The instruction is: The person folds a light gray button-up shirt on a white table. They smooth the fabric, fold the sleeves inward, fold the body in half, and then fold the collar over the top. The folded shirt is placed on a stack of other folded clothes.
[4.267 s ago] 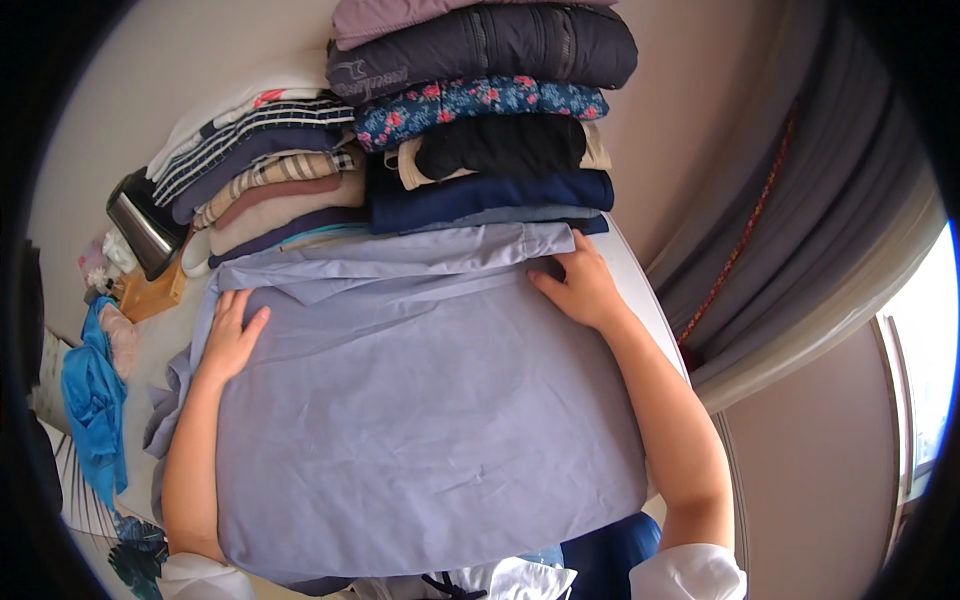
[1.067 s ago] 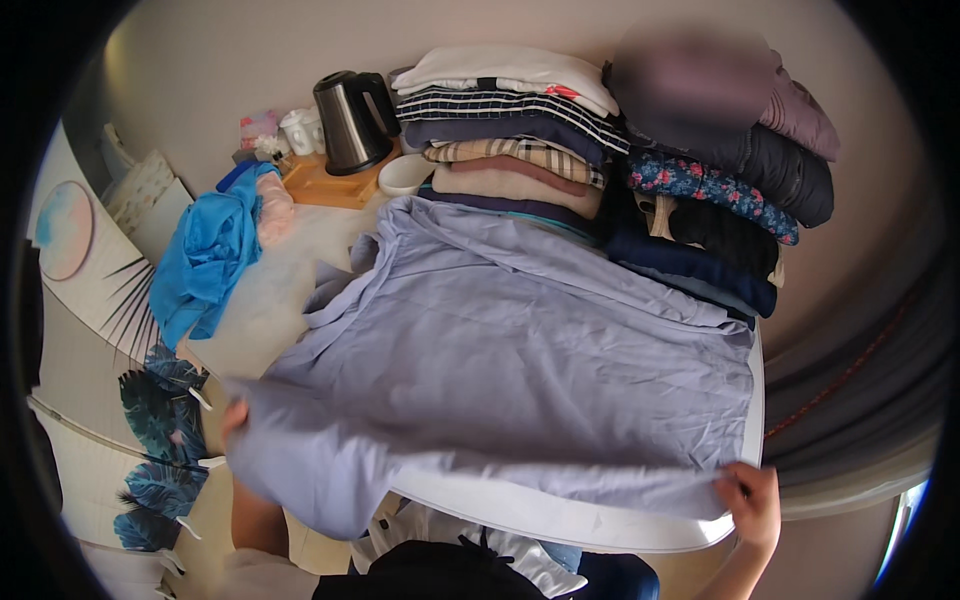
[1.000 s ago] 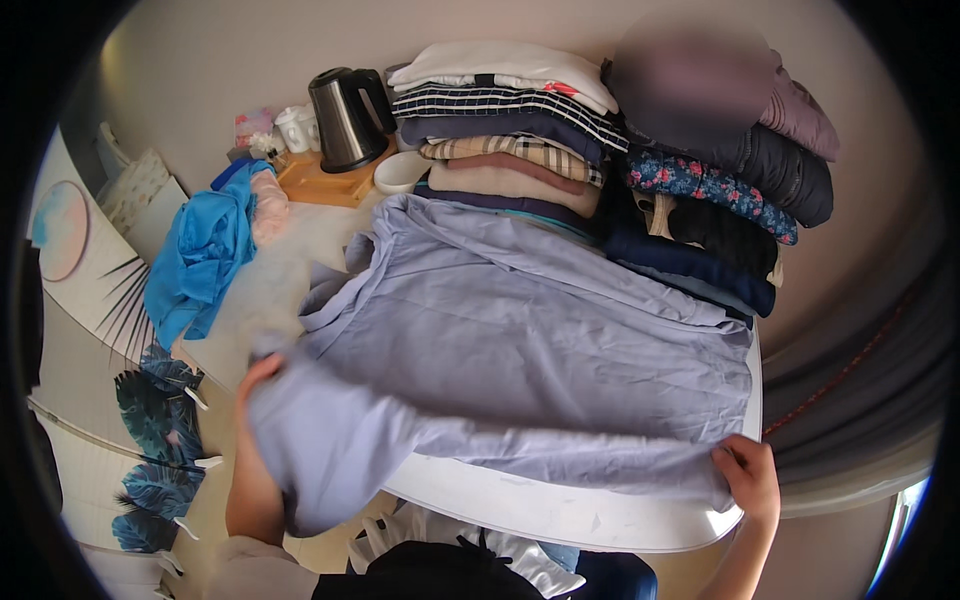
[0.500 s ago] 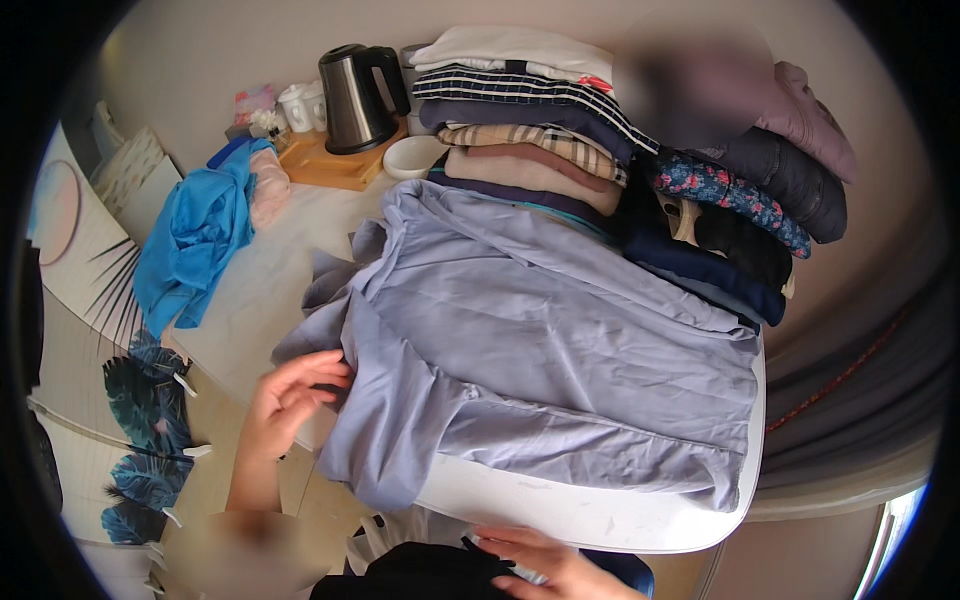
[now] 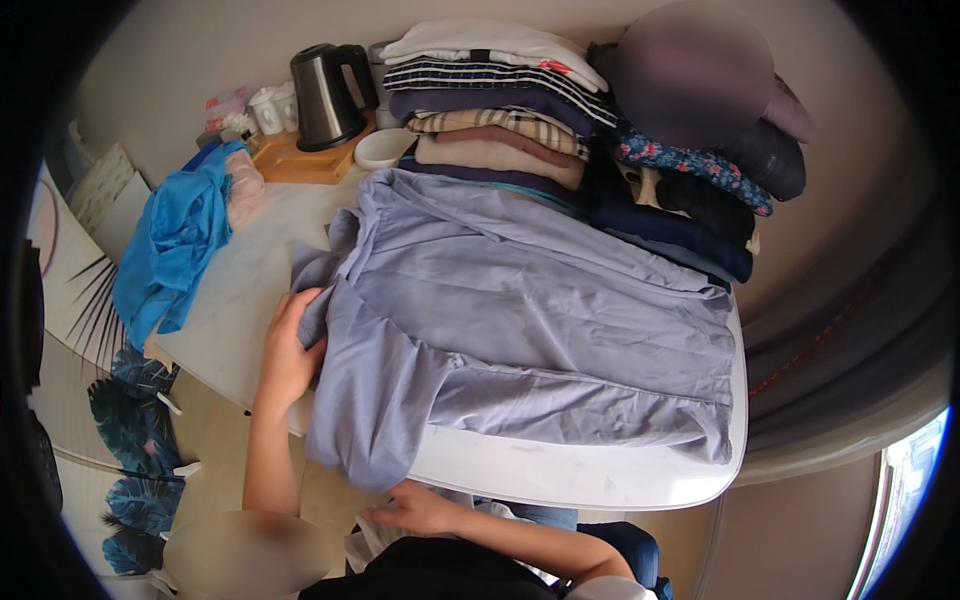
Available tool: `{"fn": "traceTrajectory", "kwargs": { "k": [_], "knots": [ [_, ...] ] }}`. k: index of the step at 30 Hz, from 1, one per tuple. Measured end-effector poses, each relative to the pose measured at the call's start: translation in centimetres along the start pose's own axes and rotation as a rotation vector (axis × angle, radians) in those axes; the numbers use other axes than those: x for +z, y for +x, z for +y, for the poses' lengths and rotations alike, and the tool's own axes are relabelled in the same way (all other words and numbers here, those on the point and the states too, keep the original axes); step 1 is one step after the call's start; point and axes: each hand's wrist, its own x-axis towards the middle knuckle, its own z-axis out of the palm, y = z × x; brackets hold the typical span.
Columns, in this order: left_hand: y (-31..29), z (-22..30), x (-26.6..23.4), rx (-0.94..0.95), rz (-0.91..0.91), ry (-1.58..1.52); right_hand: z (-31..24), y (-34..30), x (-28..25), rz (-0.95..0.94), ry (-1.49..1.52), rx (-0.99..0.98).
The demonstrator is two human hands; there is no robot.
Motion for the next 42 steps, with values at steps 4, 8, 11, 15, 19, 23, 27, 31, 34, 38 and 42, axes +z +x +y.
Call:
{"fn": "traceTrajectory", "kwargs": {
  "k": [4, 8, 11, 15, 19, 23, 27, 31, 34, 38, 42],
  "knots": [
    [0.1, -0.7, 0.3, 0.028, 0.086, 0.023, -3.8, -1.8, -0.9, 0.012, 0.211, -0.223],
    [0.0, -0.9, 0.4, 0.023, 0.132, 0.021, -5.8, -11.3, -6.4, 0.246, 0.481, -0.367],
    [-0.4, -1.5, -0.2, -0.031, 0.109, 0.020, -12.6, -13.6, -14.7, 0.412, 0.974, -0.572],
    [0.1, -0.7, 0.0, 0.125, 0.285, 0.024, -17.4, -16.0, -21.6, 0.732, 0.499, -0.264],
    [-0.2, -0.4, -1.4, 0.134, 0.309, -0.044, -19.9, -17.0, -24.4, 0.783, 0.150, -0.053],
    [-2.7, -0.8, -4.5, 0.180, 0.143, -0.180, -19.0, -18.8, -26.6, 0.732, 0.115, -0.041],
    [-2.3, -0.2, -7.3, 0.234, -0.175, -0.308, -16.7, -20.3, -28.9, 0.600, -0.426, 0.523],
    [0.7, 0.1, -8.1, 0.053, 0.035, -0.235, -19.3, -14.0, -26.4, 0.393, -1.084, 0.148],
    [5.5, 1.7, -5.4, 0.095, -0.110, 0.027, -19.0, -6.9, -23.2, 0.222, -0.896, -0.072],
    [8.5, -2.4, -2.6, -0.034, -0.356, 0.252, -15.2, -1.0, -19.2, 0.071, -1.177, -0.316],
    [9.1, -10.8, -7.0, -0.311, -0.199, -0.010, -12.0, -0.9, -18.0, 0.017, -1.189, -0.232]
  ]
}}
